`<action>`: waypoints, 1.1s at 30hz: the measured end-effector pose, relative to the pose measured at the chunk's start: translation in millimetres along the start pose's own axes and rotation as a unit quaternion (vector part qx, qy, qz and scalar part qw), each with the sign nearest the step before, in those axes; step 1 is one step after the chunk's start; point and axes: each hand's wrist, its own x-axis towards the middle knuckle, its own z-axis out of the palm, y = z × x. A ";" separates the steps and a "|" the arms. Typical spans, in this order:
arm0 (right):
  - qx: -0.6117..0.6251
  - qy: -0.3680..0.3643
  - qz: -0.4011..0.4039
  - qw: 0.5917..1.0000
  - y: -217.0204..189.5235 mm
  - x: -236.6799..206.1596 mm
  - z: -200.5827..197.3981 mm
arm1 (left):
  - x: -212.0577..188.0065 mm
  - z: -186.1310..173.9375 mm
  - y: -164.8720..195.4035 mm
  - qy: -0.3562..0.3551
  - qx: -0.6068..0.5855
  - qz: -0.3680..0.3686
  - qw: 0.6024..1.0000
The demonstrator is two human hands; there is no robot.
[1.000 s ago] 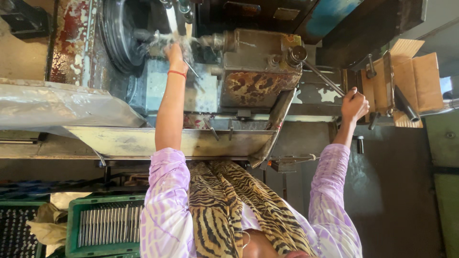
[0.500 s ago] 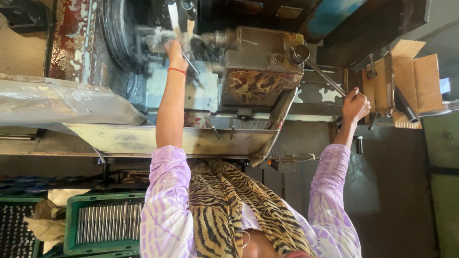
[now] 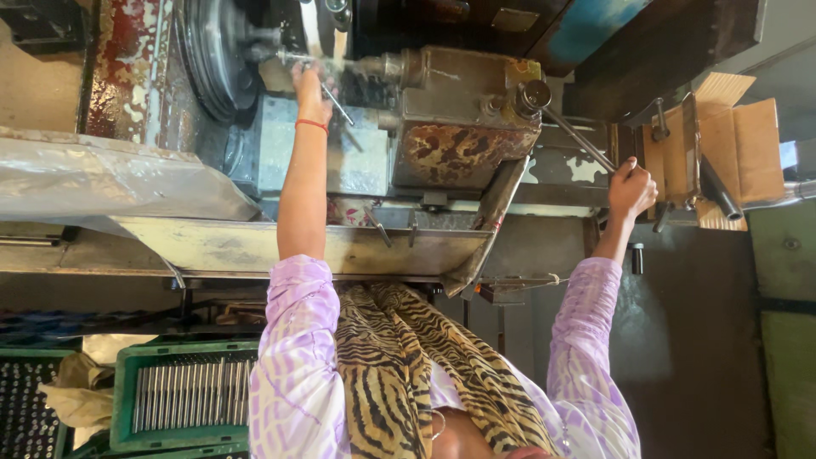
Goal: The person repeatedly picks metal rods from a green crate, inserts them into a grinding machine, and operates a lever to process each rod. After processing, the rods are placed into a separate green crate. The cycle repeats continuously throughout the clip.
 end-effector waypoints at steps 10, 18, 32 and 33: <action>-0.016 -0.010 0.074 0.997 -0.2 -6.4 5.1 | 0.4 -3.2 -0.2 -0.040 0.021 0.001 0.999; -0.024 0.040 0.034 0.998 -1.4 1.5 7.5 | 2.4 17.3 -6.9 -0.093 -0.006 0.069 0.993; -0.008 0.060 0.033 0.998 -1.6 0.9 7.3 | -4.0 17.0 -7.9 -0.062 -0.055 0.058 0.995; -0.012 0.058 0.034 0.998 -1.7 1.1 7.0 | -2.2 13.7 -7.6 -0.040 -0.065 0.052 0.996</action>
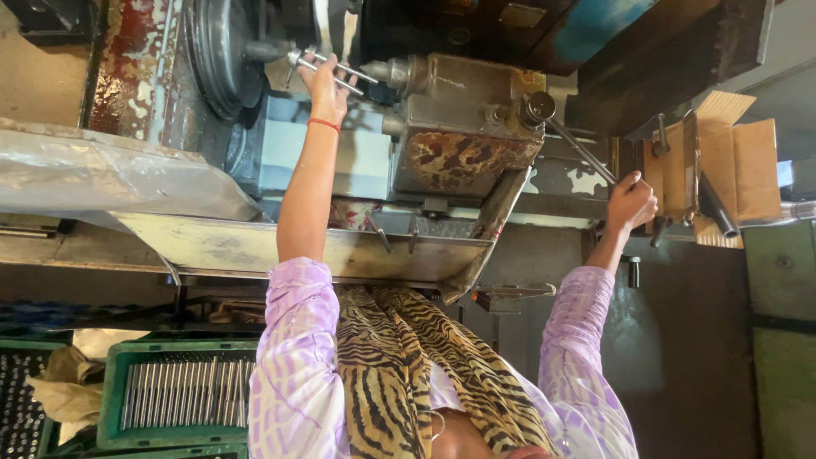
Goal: The person repeatedly picks metal rods from a green crate, inserts them into a grinding machine, and operates a lever to process each rod. After processing, the rods are placed into a separate green crate. The cycle repeats continuously throughout the clip.
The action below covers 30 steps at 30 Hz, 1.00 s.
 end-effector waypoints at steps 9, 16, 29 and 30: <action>0.000 -0.013 0.001 1.000 -0.7 0.0 -2.4 | 2.3 -6.6 7.3 0.010 0.035 -0.025 0.999; 0.006 -0.030 -0.015 0.999 0.8 1.5 -3.5 | 3.1 -8.6 11.6 0.047 -0.055 0.077 0.994; 0.090 -0.165 -0.021 0.982 24.1 -16.6 -9.5 | 7.5 -11.3 9.3 0.012 -0.133 0.081 0.988; 0.087 -0.159 -0.034 0.983 26.6 -16.4 -10.2 | 7.7 -11.6 9.4 0.015 -0.129 0.084 0.988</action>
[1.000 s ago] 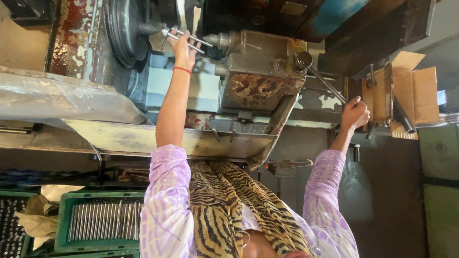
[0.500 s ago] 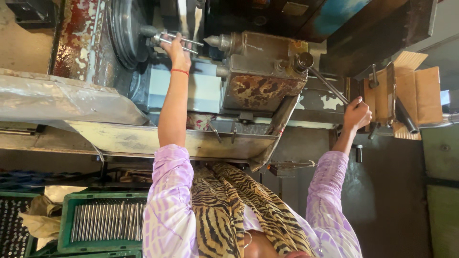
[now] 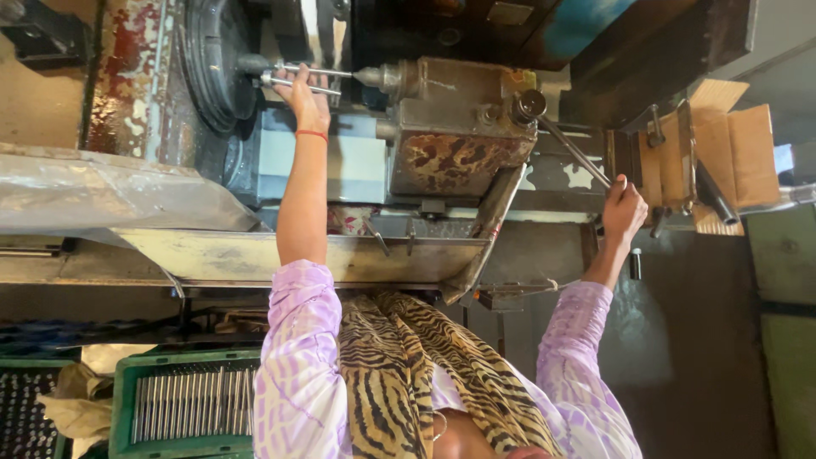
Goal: The person repeatedly picks metal rods from a green crate, inserts them into a grinding machine, and operates a lever to process each rod. After processing, the rods are placed into a separate green crate. The cycle repeats continuously throughout the clip.
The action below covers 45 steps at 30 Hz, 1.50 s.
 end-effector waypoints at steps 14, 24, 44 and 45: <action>-0.055 -0.010 0.091 0.994 6.4 -38.8 0.7 | -13.7 9.9 6.6 -0.025 0.006 0.011 1.000; 0.226 0.090 0.134 0.961 -12.2 -94.7 -13.3 | -11.1 26.8 7.0 0.127 0.107 0.029 0.986; 0.584 0.153 0.505 0.616 -66.4 -259.8 12.4 | -255.0 -185.0 169.6 -0.088 0.442 0.159 0.878; 0.646 0.172 0.377 0.641 -75.3 -243.3 -2.6 | -264.7 -204.5 174.2 -0.058 0.416 0.142 0.896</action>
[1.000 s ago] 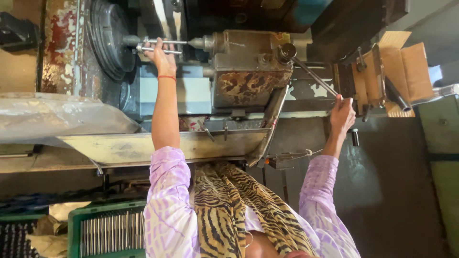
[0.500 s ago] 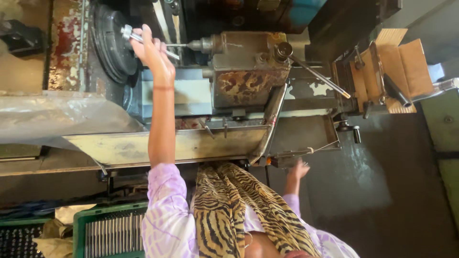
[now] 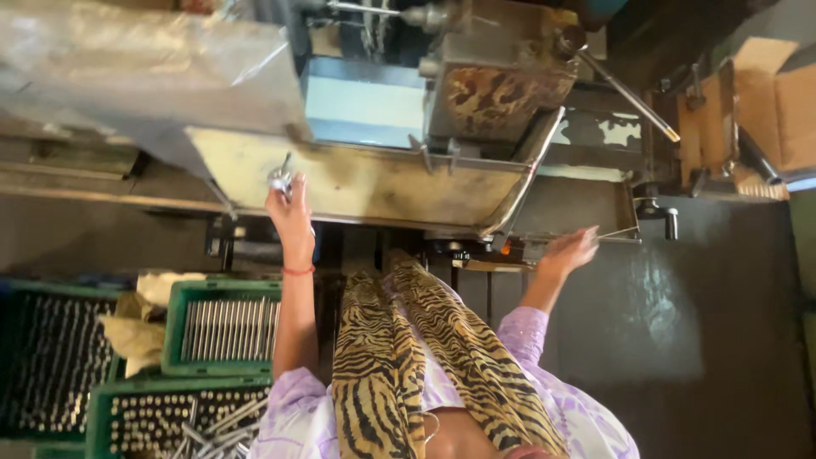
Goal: The person repeatedly picks metal rods from a green crate, inserts them into a grinding machine, and operates a lever to process each rod. After processing, the rods are placed into a separate green crate. The cycle repeats continuously throughout the clip.
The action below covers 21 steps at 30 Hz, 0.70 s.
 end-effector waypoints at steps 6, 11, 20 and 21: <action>0.344 -0.583 -0.164 0.718 -166.3 -73.5 84.3 | -77.8 -92.3 -23.2 0.079 -0.026 -0.070 0.994; 0.376 -0.859 -0.160 0.310 -273.2 -207.1 90.2 | -113.9 -138.0 -13.2 0.119 -0.042 -0.098 0.987; 0.359 -0.894 -0.133 0.231 -271.1 -311.3 64.9 | -151.0 -200.9 -3.4 0.088 0.046 0.065 0.993; 0.358 -0.897 -0.129 0.227 -275.8 -316.3 61.2 | -153.5 -208.4 -3.5 0.101 0.062 0.065 0.991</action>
